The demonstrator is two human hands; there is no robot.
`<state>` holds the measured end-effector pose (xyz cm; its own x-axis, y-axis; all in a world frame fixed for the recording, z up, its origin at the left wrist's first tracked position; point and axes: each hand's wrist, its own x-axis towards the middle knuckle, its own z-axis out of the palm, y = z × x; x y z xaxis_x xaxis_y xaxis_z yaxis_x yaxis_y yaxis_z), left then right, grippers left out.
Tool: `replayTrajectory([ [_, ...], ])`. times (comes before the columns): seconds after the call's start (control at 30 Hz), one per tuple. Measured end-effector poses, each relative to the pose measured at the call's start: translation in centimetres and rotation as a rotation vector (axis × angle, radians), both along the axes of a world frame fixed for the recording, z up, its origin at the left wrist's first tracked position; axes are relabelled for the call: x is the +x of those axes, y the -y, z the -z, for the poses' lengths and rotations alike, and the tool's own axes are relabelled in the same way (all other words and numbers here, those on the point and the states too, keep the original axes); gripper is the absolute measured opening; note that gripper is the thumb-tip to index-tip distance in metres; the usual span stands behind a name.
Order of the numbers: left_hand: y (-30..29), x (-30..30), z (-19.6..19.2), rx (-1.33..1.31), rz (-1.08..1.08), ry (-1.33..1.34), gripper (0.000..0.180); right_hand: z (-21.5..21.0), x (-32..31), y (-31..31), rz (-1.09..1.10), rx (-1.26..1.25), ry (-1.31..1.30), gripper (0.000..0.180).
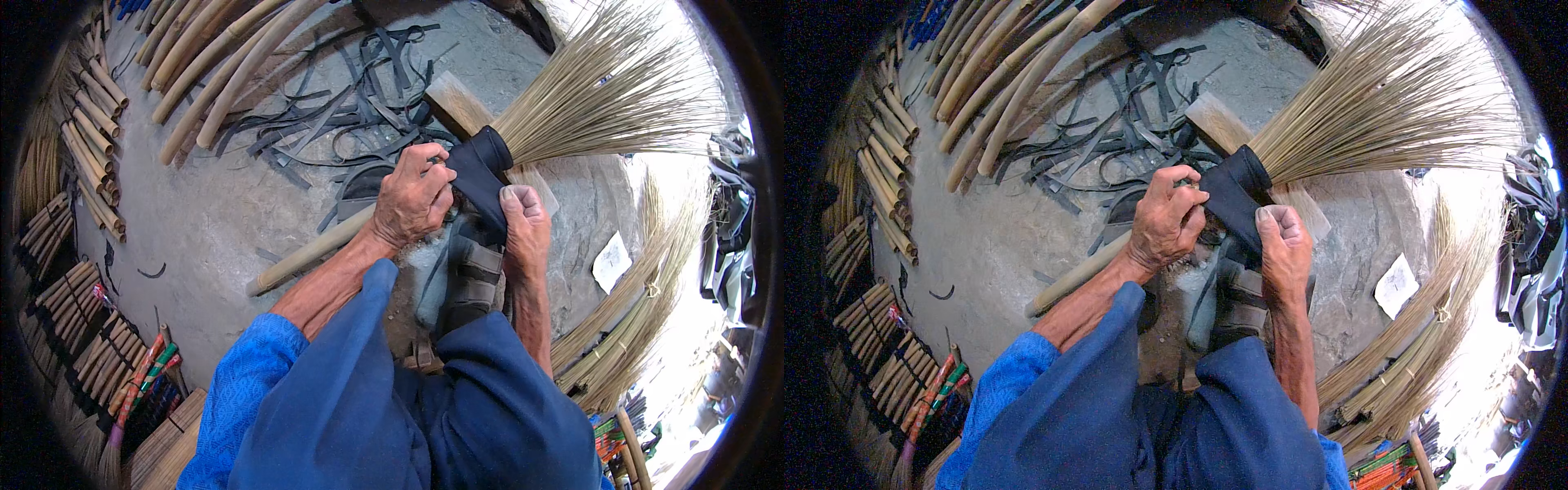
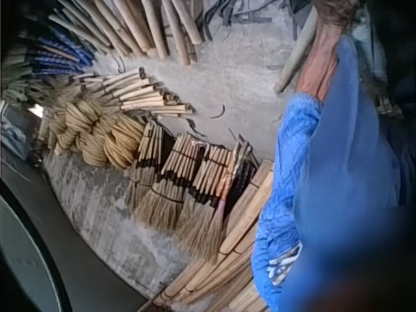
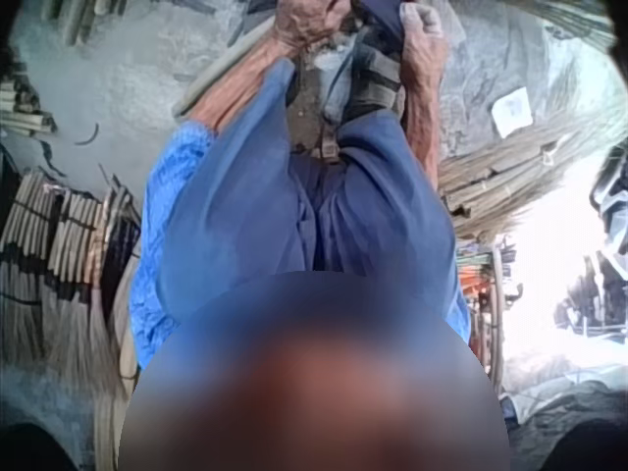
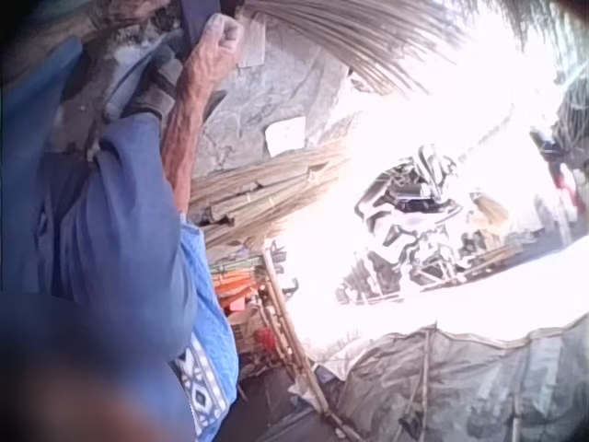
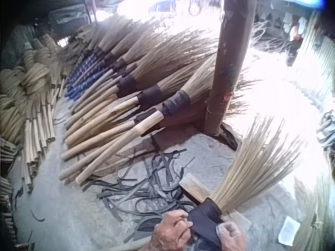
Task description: The person wraps a black strap around the base of a broom head and repeatedly taps it with a hammer to secure it. They continue wrapping and hammering until the strap is tight, then lift the broom and set it aside.
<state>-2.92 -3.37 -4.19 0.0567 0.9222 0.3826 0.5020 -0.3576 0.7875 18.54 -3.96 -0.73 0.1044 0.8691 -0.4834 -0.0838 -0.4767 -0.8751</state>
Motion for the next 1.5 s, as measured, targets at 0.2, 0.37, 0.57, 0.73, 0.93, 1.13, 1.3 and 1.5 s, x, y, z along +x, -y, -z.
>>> replayTrajectory([
  [0.2, -2.4, -1.6, 0.0, -0.064, -0.090, 0.056, 0.011, 2.8, -2.6, -1.7, -0.227, 0.221, 0.486, 0.033],
  [0.37, -4.0, -2.7, -1.9, -0.435, -0.187, -0.070, 0.027, 1.6, -5.2, -5.4, -0.320, 0.406, 0.517, 0.046],
  [0.57, -1.0, -0.6, -1.7, -0.709, -0.129, -0.274, 0.049, 0.5, -5.4, -5.4, -0.393, 0.290, 0.625, 0.050],
  [0.73, -1.7, -1.0, -1.4, -0.759, -0.153, -0.338, 0.044, 0.4, -5.7, -4.1, -0.380, 0.033, 0.091, 0.046],
  [0.93, -2.3, -1.2, -1.7, -0.773, -0.151, -0.355, 0.037, -1.4, -5.5, -2.7, -0.114, -0.207, -0.377, 0.025],
  [1.13, -2.1, -1.4, -0.4, -0.712, -0.145, -0.341, 0.033, -3.1, -5.6, -2.6, -0.050, -0.226, -0.404, 0.028],
  [1.3, -1.9, -1.4, -0.4, -0.684, -0.130, -0.362, 0.039, -3.4, -4.7, -1.2, -0.052, -0.201, -0.377, 0.024],
  [1.5, -2.5, -1.8, -1.1, -0.658, -0.142, -0.268, 0.068, 1.0, -3.7, -1.6, -0.256, -0.006, -0.053, 0.036],
])
